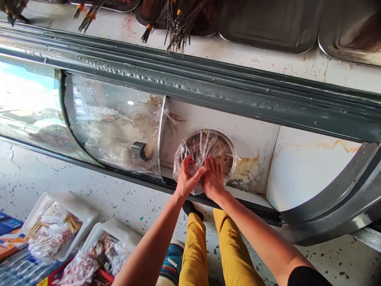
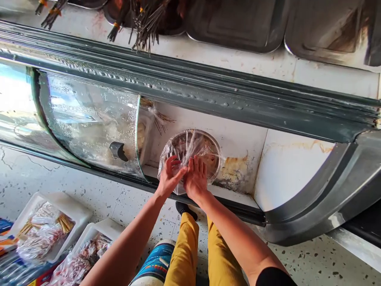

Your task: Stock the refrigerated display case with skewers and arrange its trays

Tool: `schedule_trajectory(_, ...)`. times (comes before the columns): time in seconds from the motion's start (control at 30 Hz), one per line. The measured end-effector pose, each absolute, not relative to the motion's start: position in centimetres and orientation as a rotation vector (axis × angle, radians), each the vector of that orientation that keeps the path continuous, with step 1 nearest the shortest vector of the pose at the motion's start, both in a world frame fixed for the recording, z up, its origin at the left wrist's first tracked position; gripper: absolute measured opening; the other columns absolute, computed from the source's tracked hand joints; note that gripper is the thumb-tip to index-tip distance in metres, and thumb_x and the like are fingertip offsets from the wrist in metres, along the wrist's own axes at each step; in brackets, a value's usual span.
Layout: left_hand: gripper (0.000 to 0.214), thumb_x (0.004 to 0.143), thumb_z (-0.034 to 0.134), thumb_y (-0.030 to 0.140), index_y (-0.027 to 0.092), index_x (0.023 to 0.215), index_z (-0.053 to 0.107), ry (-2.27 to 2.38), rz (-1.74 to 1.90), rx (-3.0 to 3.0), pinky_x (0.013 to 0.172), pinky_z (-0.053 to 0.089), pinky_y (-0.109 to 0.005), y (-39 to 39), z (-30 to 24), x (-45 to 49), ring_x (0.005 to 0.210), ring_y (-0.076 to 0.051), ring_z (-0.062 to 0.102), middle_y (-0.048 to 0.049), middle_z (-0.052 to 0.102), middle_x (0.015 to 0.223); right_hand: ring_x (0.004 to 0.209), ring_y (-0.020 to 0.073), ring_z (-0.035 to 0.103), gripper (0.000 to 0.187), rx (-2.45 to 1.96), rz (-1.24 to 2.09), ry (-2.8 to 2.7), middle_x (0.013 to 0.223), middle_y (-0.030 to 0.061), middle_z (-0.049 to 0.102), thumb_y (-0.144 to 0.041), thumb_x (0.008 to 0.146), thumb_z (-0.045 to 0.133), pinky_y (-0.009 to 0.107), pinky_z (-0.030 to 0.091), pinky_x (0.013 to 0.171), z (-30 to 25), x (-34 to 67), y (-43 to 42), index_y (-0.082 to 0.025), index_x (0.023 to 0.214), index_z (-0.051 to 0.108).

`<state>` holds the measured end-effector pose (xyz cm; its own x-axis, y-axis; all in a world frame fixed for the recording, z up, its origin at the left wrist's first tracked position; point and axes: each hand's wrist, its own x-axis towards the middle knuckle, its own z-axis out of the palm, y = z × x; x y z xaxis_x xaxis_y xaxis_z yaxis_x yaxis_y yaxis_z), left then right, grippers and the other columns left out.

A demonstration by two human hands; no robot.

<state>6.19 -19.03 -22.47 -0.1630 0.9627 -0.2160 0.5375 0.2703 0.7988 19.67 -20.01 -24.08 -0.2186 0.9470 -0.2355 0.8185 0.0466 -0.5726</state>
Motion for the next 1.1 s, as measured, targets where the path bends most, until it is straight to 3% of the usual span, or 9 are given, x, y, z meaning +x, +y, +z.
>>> schedule_trajectory(0.07, 0.037, 0.085, 0.065, 0.032, 0.017, 0.118, 0.059, 1.891, 0.629, 1.382, 0.083, 0.058, -0.036, -18.2, -22.1, 6.7, 0.090, -0.022, 0.069, -0.0080, 0.071, 0.100, 0.151, 0.0373, 0.027, 0.059, -1.815, 0.922, -2.128, 0.161, 0.0189, 0.033, -0.028, 0.099, 0.040, 0.059, 0.027, 0.118, -24.0, 19.6, -19.9, -0.012, 0.156, 0.036)
schedule_trajectory(0.17, 0.017, 0.086, 0.053, 0.017, 0.017, 0.098, 0.065, 2.037, 0.507, 1.457, 0.084, 0.057, -0.038, -17.5, -21.9, 7.1, 0.088, -0.023, 0.068, -0.0084, 0.071, 0.097, 0.149, 0.0361, 0.031, 0.059, -1.781, 0.950, -2.195, 0.161, 0.0170, 0.034, -0.031, 0.098, 0.045, 0.056, 0.030, 0.117, -23.5, 20.5, -19.6, -0.015, 0.155, 0.040)
schedule_trajectory(0.33, 0.026, 0.087, 0.050, 0.011, 0.013, 0.105, 0.068, 2.063, 0.070, 1.753, 0.090, 0.053, -0.045, -18.1, -21.7, 7.0, 0.101, -0.032, 0.064, -0.0152, 0.069, 0.104, 0.145, 0.0354, 0.038, 0.049, -1.682, 0.969, -2.395, 0.158, 0.0179, 0.040, -0.029, 0.095, 0.052, 0.055, 0.029, 0.118, -22.9, 22.9, -20.1, -0.016, 0.142, 0.058)
schedule_trajectory(0.53, 0.019, 0.089, 0.053, 0.018, 0.013, 0.092, 0.072, 2.031, -0.170, 1.839, 0.093, 0.051, -0.049, -18.4, -22.5, 6.7, 0.103, -0.035, 0.063, -0.0167, 0.069, 0.105, 0.147, 0.0357, 0.035, 0.053, -1.640, 0.941, -2.508, 0.160, 0.0198, 0.035, -0.027, 0.094, 0.055, 0.055, 0.024, 0.121, -23.6, 24.3, -21.3, -0.011, 0.144, 0.054)
schedule_trajectory(0.67, 0.018, 0.089, 0.055, 0.019, 0.013, 0.091, 0.073, 2.001, -0.229, 1.875, 0.095, 0.050, -0.049, -18.3, -23.2, 6.6, 0.107, -0.036, 0.062, -0.0169, 0.069, 0.106, 0.144, 0.0339, 0.038, 0.042, -1.628, 0.916, -2.395, 0.156, 0.0194, 0.042, -0.026, 0.093, 0.054, 0.053, 0.029, 0.120, -22.9, 25.0, -21.9, -0.011, 0.132, 0.063)
schedule_trajectory(0.8, 0.019, 0.089, 0.054, 0.018, 0.014, 0.091, 0.073, 2.002, -0.265, 1.893, 0.095, 0.051, -0.050, -17.7, -23.5, 6.8, 0.108, -0.036, 0.062, -0.0169, 0.069, 0.108, 0.120, 0.0308, 0.059, 0.027, -1.921, 0.855, -1.933, 0.123, 0.0183, 0.066, -0.030, 0.096, 0.048, 0.048, 0.045, 0.106, -22.1, 27.1, -23.1, -0.017, 0.106, 0.069)
schedule_trajectory(0.93, 0.023, 0.088, 0.060, 0.021, 0.011, 0.105, 0.071, 1.983, -0.113, 1.858, 0.098, 0.052, -0.048, -17.1, -22.6, 6.8, 0.110, -0.035, 0.063, -0.0183, 0.069, 0.113, 0.078, 0.0283, 0.067, 0.030, -2.219, 1.405, -1.211, 0.071, 0.0098, 0.066, -0.047, 0.082, 0.066, 0.048, 0.055, 0.083, -23.7, 28.7, -23.4, -0.023, 0.067, 0.058)
schedule_trajectory(1.0, 0.033, 0.091, 0.060, 0.025, 0.011, 0.120, 0.065, 2.001, 0.167, 1.925, 0.103, 0.051, -0.047, -17.3, -21.6, 6.6, 0.119, -0.034, 0.060, -0.0194, 0.065, 0.126, 0.074, 0.0250, 0.068, 0.030, -2.056, 1.774, -0.695, 0.071, 0.0072, 0.068, -0.049, 0.076, 0.072, 0.042, 0.058, 0.075, -25.2, 28.3, -22.7, -0.023, 0.069, 0.059)
schedule_trajectory(1.1, 0.040, 0.095, 0.056, 0.024, 0.015, 0.134, 0.055, 1.957, 0.654, 2.127, 0.110, 0.046, -0.045, -18.8, -19.4, 5.7, 0.128, -0.029, 0.057, -0.0171, 0.062, 0.134, 0.068, 0.0182, 0.067, 0.018, -1.759, 1.899, -0.091, 0.072, 0.0014, 0.070, -0.030, 0.067, 0.075, 0.030, 0.057, 0.060, -27.2, 26.7, -21.3, -0.022, 0.077, 0.062)
